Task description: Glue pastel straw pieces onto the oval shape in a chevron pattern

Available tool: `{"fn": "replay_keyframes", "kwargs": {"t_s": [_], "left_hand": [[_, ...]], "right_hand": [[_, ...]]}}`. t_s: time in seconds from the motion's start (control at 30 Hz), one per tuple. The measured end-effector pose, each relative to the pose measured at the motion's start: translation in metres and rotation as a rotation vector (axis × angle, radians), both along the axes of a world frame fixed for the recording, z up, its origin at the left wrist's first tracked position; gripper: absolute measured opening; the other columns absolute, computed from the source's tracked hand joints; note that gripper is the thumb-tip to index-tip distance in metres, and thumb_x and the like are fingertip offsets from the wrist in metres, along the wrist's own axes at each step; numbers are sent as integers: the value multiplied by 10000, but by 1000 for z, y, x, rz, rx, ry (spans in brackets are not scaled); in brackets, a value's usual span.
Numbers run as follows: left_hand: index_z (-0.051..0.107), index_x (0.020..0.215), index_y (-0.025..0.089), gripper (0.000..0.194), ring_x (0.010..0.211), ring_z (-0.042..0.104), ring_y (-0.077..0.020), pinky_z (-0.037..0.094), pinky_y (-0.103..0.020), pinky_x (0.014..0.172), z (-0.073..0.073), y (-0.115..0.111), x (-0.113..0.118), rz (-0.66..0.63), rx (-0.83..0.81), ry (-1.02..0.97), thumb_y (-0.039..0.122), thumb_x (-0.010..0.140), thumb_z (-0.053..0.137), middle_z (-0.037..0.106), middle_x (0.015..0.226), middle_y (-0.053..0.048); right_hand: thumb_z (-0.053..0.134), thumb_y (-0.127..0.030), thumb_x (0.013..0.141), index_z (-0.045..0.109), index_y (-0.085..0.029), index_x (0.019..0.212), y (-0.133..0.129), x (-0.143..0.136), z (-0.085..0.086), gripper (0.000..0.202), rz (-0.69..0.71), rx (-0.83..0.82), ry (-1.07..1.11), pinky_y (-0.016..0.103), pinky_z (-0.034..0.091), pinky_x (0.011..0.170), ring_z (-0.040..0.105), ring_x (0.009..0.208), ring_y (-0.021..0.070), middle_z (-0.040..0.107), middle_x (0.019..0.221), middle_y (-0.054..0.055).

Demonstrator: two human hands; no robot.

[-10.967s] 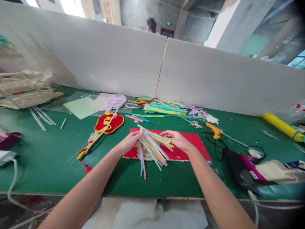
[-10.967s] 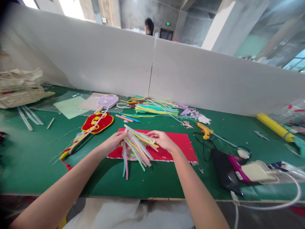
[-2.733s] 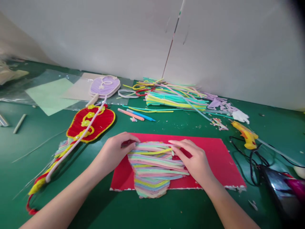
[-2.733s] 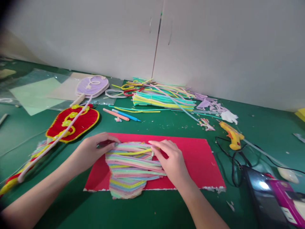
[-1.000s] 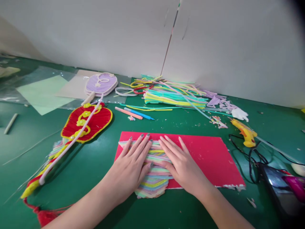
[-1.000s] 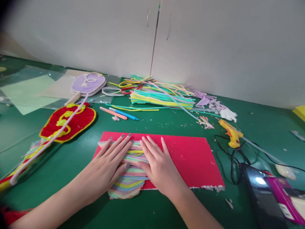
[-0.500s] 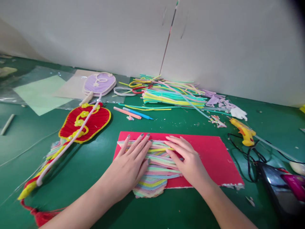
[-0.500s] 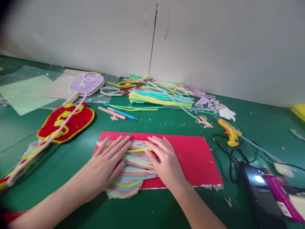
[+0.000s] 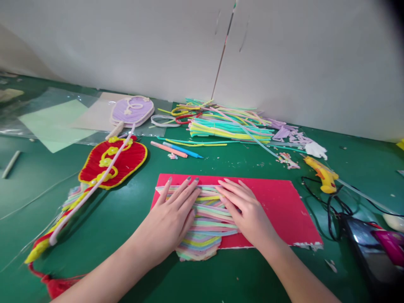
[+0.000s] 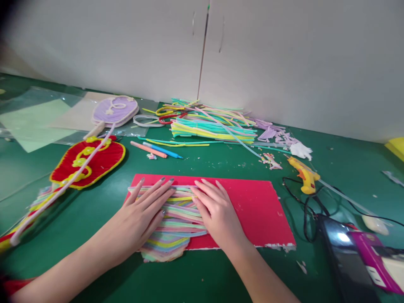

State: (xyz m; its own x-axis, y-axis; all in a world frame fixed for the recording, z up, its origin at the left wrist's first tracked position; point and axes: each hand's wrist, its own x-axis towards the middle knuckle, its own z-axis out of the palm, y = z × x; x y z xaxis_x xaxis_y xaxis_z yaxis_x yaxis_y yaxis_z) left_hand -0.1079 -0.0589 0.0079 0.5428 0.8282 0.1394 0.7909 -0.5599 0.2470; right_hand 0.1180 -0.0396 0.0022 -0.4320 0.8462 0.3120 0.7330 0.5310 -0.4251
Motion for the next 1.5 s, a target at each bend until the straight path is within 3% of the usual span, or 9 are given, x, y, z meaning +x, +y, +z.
{"fn": "replay_keyframes", "kwargs": {"t_s": [0.13,0.33,0.43,0.57,0.87,1.07,1.5], "left_hand": [[390,1410,175,450,1371,337,-235,234,-526,1131,-1,1,-1,-21,-18,2,271,982,294,395,1473,-76],[296,1457,239,476,1400,275,-226,201,-509,1146,-2,0,-5,-46,-18,34,344,993,300,324,1514,-43],[268,1463,304,480,1408,252,-247,210,-525,1134,-4,0,-6,-76,-3,54,362,989,315,269,1539,-29],[260,1463,330,480,1406,258,-263,207,-544,1126,-5,0,-8,-76,3,65,359,987,321,243,1550,-29],[269,1461,329,473,1407,256,-261,187,-535,1134,-7,0,-8,-76,1,56,360,991,309,243,1551,-25],[263,1464,315,472,1407,258,-245,178,-515,1138,-7,0,-8,-88,6,69,361,995,295,261,1544,-13],[240,1475,258,495,1399,279,-225,110,-465,1162,-1,4,-9,-171,-41,65,365,994,292,286,1524,5]], "right_hand": [[477,-197,934,616,-227,1183,1,1,0,286,-2,16,58,455,406,1073,543,1197,180,636,1231,33],[599,-200,868,687,-221,887,1,5,4,92,-55,116,166,399,475,944,604,973,180,658,984,52],[619,-218,855,673,-212,830,-1,7,8,60,-46,87,163,350,493,804,589,882,177,621,870,49],[568,-240,891,633,-201,781,-1,9,11,134,-31,-8,165,330,467,754,575,812,166,602,787,30],[590,-246,880,649,-247,933,3,16,9,80,2,-125,112,334,463,829,586,919,172,637,918,22],[570,-226,888,630,-239,910,4,12,6,65,-16,-105,193,317,488,830,600,932,171,667,919,19],[595,-285,853,647,-244,898,2,8,4,80,-276,-272,319,273,530,775,664,854,156,702,903,0]]}}
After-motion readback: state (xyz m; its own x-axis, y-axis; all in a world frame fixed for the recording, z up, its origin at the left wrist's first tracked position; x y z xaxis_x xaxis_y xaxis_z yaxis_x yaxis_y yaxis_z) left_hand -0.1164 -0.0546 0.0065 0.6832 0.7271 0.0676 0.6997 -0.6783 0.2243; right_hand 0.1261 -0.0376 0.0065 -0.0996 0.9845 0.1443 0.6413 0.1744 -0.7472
